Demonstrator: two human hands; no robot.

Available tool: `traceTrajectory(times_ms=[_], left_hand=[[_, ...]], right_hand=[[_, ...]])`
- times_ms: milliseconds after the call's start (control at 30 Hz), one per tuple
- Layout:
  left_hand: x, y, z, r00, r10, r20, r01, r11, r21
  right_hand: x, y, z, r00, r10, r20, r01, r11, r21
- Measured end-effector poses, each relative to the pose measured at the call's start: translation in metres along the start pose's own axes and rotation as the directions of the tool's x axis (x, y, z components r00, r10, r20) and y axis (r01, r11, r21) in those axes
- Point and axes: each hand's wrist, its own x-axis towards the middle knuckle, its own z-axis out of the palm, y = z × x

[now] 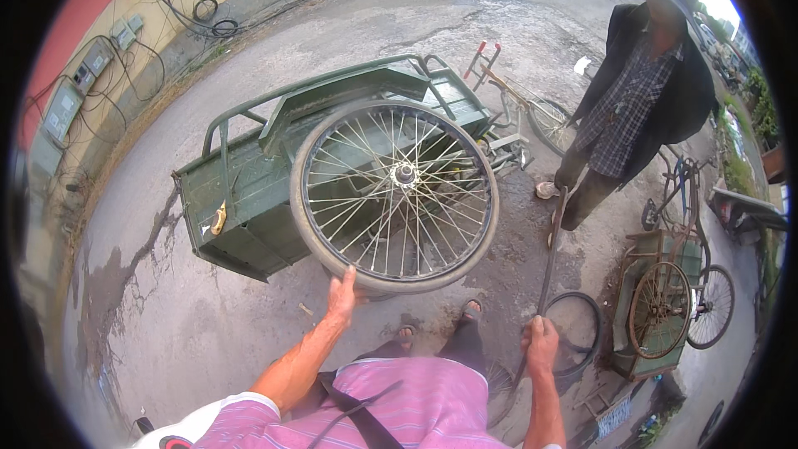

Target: The person removes a tire from a bicycle wheel attached to a green cargo tricycle, then uses a tire lever to pry the tire bead off the rim. The person works on the same wheel repeatedly, manipulating the tire and lever with both hands.

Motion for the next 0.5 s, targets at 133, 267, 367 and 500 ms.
traceTrajectory(times_ms=[133, 267, 367, 500], left_hand=[[-0.021, -0.013, 0.006, 0.953, -0.172, 0.248, 0.189, 0.981, -0.048], [-0.012, 0.034, -0.017, 0.971, -0.084, -0.222, 0.064, 0.993, -0.096], [0.028, 0.075, -0.018, 0.908, -0.061, -0.414, 0.029, 0.996, -0.083], [0.097, 0.073, -0.052, 0.787, 0.017, -0.617, -0.013, 1.000, 0.012]], right_hand=[[0.071, -0.011, -0.009, 0.975, 0.069, 0.209, -0.037, 0.987, -0.153], [0.115, -0.045, -0.012, 0.930, 0.099, 0.355, 0.007, 0.958, -0.285], [0.174, -0.028, -0.045, 0.898, -0.030, 0.440, 0.192, 0.925, -0.328], [0.231, -0.075, -0.038, 0.806, 0.055, 0.589, 0.180, 0.925, -0.334]])
